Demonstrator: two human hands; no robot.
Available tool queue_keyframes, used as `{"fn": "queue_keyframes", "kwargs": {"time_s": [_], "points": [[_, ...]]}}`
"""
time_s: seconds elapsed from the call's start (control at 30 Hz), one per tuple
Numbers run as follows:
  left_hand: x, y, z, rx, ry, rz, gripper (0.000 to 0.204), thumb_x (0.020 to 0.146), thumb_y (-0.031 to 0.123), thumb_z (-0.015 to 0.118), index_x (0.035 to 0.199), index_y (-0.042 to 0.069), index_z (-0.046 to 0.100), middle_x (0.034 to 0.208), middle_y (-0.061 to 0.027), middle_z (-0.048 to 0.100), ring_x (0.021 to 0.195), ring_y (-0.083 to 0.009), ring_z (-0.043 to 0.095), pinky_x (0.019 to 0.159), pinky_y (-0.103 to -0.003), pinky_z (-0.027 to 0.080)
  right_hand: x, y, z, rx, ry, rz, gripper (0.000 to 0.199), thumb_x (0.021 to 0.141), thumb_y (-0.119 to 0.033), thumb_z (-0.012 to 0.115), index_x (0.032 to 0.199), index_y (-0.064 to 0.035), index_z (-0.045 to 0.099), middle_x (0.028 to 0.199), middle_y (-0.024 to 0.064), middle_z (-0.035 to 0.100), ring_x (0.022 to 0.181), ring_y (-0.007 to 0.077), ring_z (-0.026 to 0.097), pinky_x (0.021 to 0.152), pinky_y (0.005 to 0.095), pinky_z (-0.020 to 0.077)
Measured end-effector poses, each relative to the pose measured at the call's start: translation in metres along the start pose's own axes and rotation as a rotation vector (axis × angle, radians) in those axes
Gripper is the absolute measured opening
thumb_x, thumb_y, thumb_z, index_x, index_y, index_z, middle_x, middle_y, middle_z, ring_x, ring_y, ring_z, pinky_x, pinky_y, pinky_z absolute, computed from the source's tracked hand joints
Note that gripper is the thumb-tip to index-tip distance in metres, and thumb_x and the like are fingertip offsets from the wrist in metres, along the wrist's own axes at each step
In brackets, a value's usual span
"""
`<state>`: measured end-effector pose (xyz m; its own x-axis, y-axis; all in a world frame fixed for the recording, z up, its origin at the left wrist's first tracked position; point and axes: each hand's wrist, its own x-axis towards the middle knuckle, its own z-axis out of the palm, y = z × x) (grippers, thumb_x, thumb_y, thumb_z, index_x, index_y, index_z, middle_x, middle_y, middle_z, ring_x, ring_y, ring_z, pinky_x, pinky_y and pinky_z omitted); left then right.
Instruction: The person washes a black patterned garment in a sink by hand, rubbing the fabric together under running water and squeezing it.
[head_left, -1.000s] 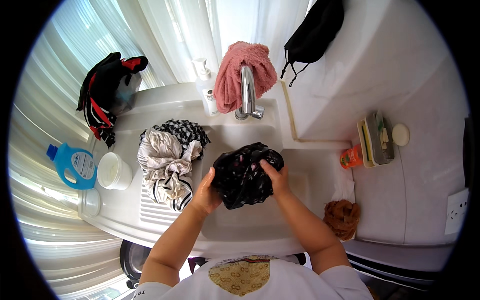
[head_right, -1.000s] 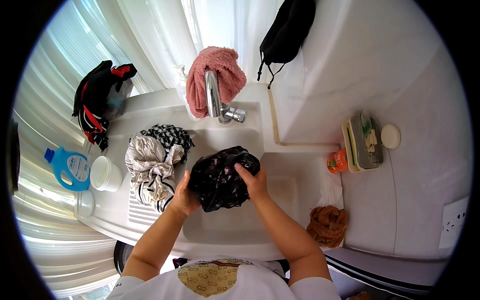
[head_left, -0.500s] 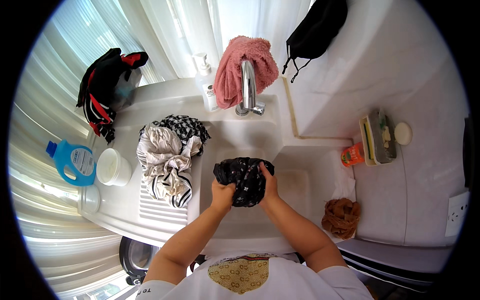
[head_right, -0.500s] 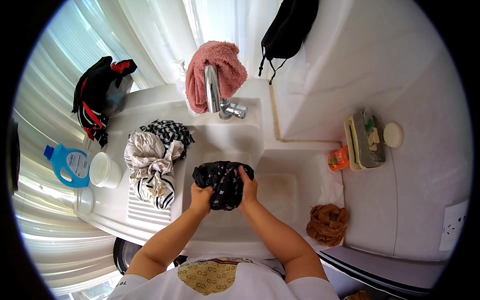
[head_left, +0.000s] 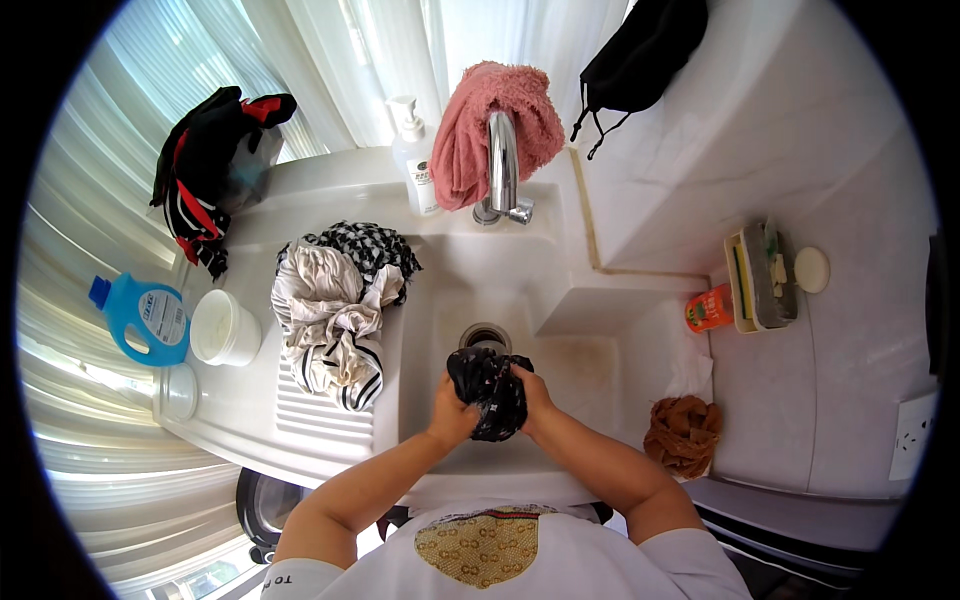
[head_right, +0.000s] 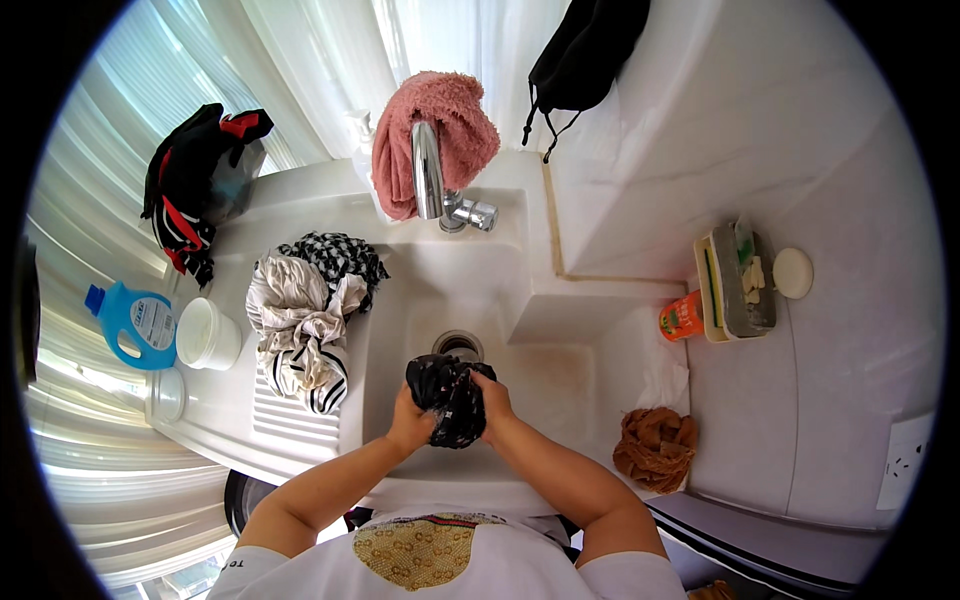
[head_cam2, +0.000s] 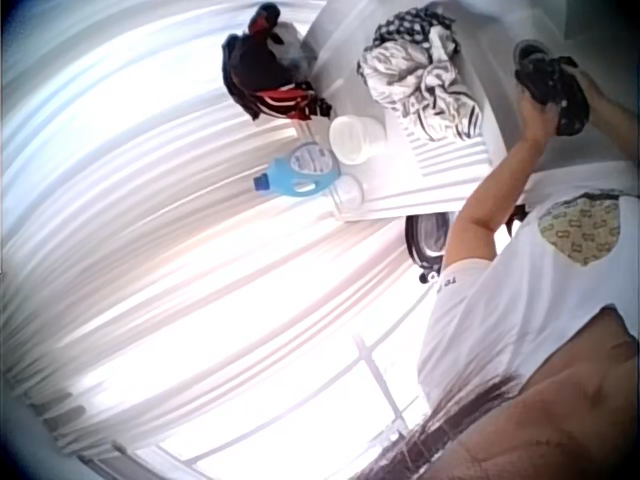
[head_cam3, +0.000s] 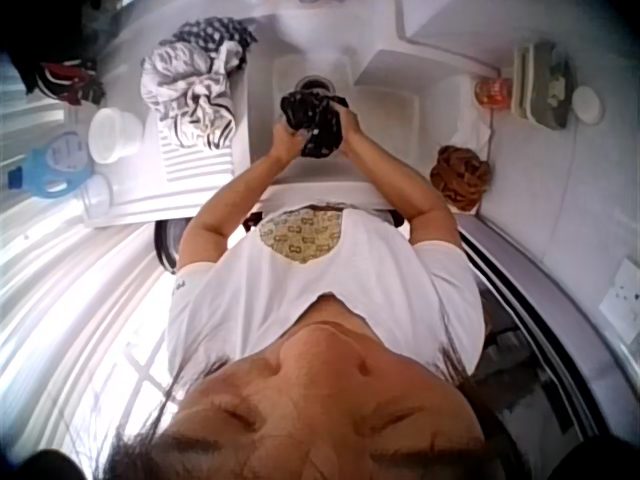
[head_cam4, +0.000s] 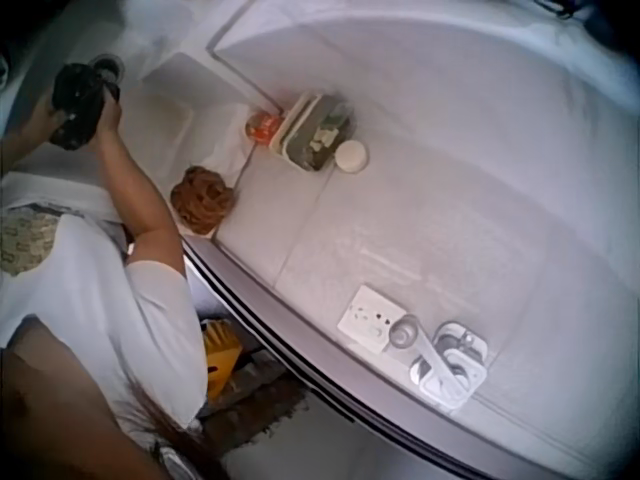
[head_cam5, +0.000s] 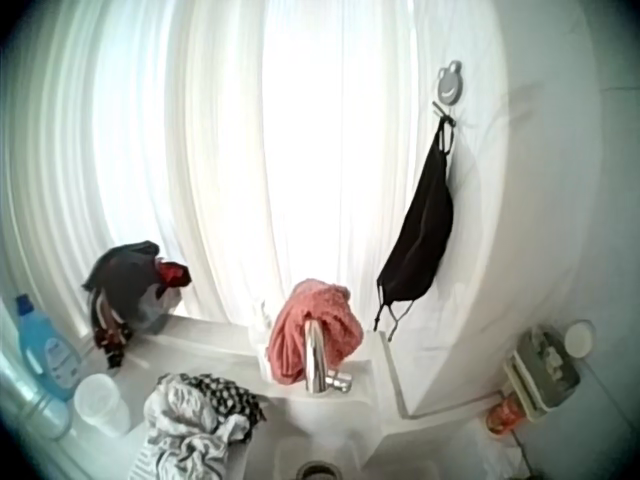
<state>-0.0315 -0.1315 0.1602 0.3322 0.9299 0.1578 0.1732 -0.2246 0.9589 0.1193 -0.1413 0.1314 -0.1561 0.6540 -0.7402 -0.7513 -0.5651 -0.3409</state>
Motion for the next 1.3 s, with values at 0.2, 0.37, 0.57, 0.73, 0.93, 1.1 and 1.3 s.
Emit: {"fn": "queue_keyframes", "kwargs": {"time_s": [0.2, 0.37, 0.57, 0.73, 0.93, 1.1, 1.3], "points": [[0.028, -0.006, -0.017, -0.346, -0.058, -0.411, 0.043, 0.077, 0.002, 0.056, 0.119, 0.005, 0.056, 0.118, -0.0109, 0.058, 0.112, -0.025, 0.054, 0.097, -0.034, 0.041, -0.013, -0.023, 0.025, 0.099, 0.025, -0.07, 0.031, 0.092, -0.03, 0.051, 0.108, -0.0059, 0.06, 0.1, 0.0108, 0.066, 0.093, 0.0248, 0.065, 0.087, 0.0392, 0.0514], [0.065, 0.059, -0.034, -0.752, -0.14, -0.45, 0.063, 0.079, 0.023, 0.072, 0.131, 0.003, 0.042, 0.122, -0.0093, 0.055, 0.111, -0.0216, 0.054, 0.097, -0.033, 0.042, -0.028, -0.086, 0.076, -0.023, -0.117, -0.31, 0.035, 0.091, -0.03, 0.055, 0.115, -0.0049, 0.053, 0.103, 0.0109, 0.063, 0.095, 0.024, 0.063, 0.082, 0.0364, 0.0526], [0.063, 0.047, -0.018, -0.45, -0.066, -0.326, 0.068, 0.064, 0.002, 0.075, 0.126, 0.002, 0.047, 0.117, -0.0098, 0.058, 0.107, -0.0215, 0.057, 0.093, -0.035, 0.046, -0.028, -0.069, 0.098, -0.319, 0.042, -0.475, 0.045, 0.091, -0.036, 0.055, 0.122, -0.0049, 0.045, 0.115, 0.0102, 0.055, 0.101, 0.0197, 0.058, 0.083, 0.0326, 0.0502], [0.042, 0.03, -0.032, -0.785, -0.054, -0.428, 0.065, 0.062, -0.002, 0.075, 0.122, 0.002, 0.051, 0.113, -0.0089, 0.061, 0.104, -0.0219, 0.059, 0.092, -0.036, 0.047, -0.035, -0.085, 0.079, -0.438, -0.132, -0.182, 0.058, 0.084, -0.048, 0.06, 0.121, -0.0053, 0.048, 0.117, 0.0104, 0.055, 0.107, 0.0223, 0.056, 0.091, 0.0361, 0.0451], [0.03, 0.044, -0.056, -0.764, -0.13, -0.48, 0.059, 0.063, -0.001, 0.075, 0.118, 0.002, 0.055, 0.109, -0.0082, 0.064, 0.099, -0.0204, 0.061, 0.091, -0.035, 0.047, -0.011, -0.11, 0.07, -0.704, 0.137, -0.25, 0.061, 0.081, -0.057, 0.059, 0.12, -0.0095, 0.053, 0.119, 0.0087, 0.054, 0.104, 0.0208, 0.055, 0.093, 0.0429, 0.0409], [0.025, 0.033, -0.063, -0.376, -0.387, -0.617, 0.068, 0.056, 0.0, 0.08, 0.12, 0.002, 0.054, 0.11, -0.0082, 0.063, 0.102, -0.0203, 0.06, 0.091, -0.035, 0.046, 0.029, -0.071, 0.034, -0.696, -0.111, -0.064, 0.055, 0.083, -0.054, 0.059, 0.11, -0.0058, 0.061, 0.108, 0.0106, 0.06, 0.1, 0.0195, 0.057, 0.085, 0.0352, 0.0449], [0.0, -0.025, -0.012, 0.754, -1.012, -0.621, 0.08, 0.061, 0.061, 0.071, 0.115, 0.002, 0.06, 0.11, -0.0151, 0.063, 0.102, -0.0278, 0.062, 0.09, -0.038, 0.047, 0.051, 0.007, -0.024, -1.881, -0.111, -0.079, 0.059, 0.085, -0.059, 0.049, 0.111, -0.007, 0.063, 0.114, 0.0194, 0.06, 0.105, 0.0337, 0.058, 0.09, 0.04, 0.0446]]}}
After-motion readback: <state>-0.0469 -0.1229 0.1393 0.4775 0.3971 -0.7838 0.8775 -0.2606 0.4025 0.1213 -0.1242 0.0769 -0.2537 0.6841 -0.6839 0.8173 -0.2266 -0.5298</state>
